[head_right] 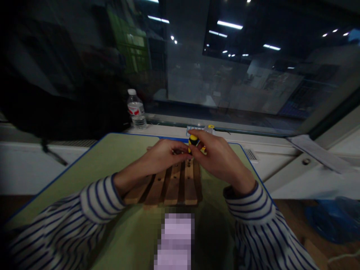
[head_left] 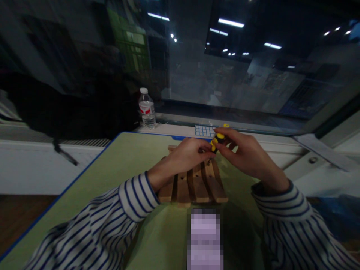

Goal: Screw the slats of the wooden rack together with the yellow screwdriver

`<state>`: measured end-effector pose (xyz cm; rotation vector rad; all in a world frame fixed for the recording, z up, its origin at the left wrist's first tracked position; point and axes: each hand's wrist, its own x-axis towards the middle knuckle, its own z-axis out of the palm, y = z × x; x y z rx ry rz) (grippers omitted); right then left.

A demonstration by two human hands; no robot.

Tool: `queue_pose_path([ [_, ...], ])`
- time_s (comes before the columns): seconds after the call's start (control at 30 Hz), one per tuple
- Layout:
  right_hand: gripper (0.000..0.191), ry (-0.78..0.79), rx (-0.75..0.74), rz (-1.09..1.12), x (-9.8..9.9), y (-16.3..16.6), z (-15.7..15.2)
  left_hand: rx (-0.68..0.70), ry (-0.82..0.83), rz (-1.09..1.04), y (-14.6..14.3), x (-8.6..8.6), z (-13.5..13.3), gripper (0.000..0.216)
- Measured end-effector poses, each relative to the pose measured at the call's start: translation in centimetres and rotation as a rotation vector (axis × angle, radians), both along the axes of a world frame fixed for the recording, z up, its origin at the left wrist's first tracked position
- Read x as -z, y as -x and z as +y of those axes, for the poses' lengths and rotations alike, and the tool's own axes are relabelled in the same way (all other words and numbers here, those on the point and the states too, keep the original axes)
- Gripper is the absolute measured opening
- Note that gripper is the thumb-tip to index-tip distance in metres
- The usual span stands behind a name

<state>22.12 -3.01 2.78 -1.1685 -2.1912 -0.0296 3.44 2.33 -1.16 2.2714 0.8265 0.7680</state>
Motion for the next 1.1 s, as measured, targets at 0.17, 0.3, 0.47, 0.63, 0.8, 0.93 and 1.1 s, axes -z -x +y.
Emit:
queue_pose_path([
  [0.17, 0.037, 0.021, 0.006, 0.022, 0.05, -0.05, 0.0, -0.016, 0.012, 0.011, 0.04, -0.11, -0.12, 0.023],
  [0.3, 0.036, 0.012, 0.006, 0.023, 0.07, -0.01, -0.07, -0.012, 0.007, 0.018, 0.06, -0.07, -0.11, 0.023],
  [0.47, 0.034, 0.008, 0.009, 0.021, 0.0, 0.1, -0.08, 0.003, -0.012, 0.01, 0.09, -0.17, -0.22, 0.022],
  [0.63, 0.034, -0.005, 0.017, 0.016, 0.12, 0.06, 0.1, -0.003, -0.001, 0.009, 0.04, -0.19, -0.26, 0.023],
  [0.8, 0.033, -0.017, 0.007, 0.029, 0.17, 0.05, 0.13, -0.012, -0.002, 0.007, 0.0, -0.2, -0.27, 0.023],
  [0.93, 0.032, -0.028, 0.019, 0.019, 0.08, 0.12, 0.08, -0.019, -0.008, -0.007, -0.02, -0.05, -0.24, 0.022],
  [1.1, 0.038, -0.005, 0.031, 0.007, -0.07, 0.08, -0.05, -0.007, -0.003, -0.009, -0.04, 0.17, -0.13, 0.023],
])
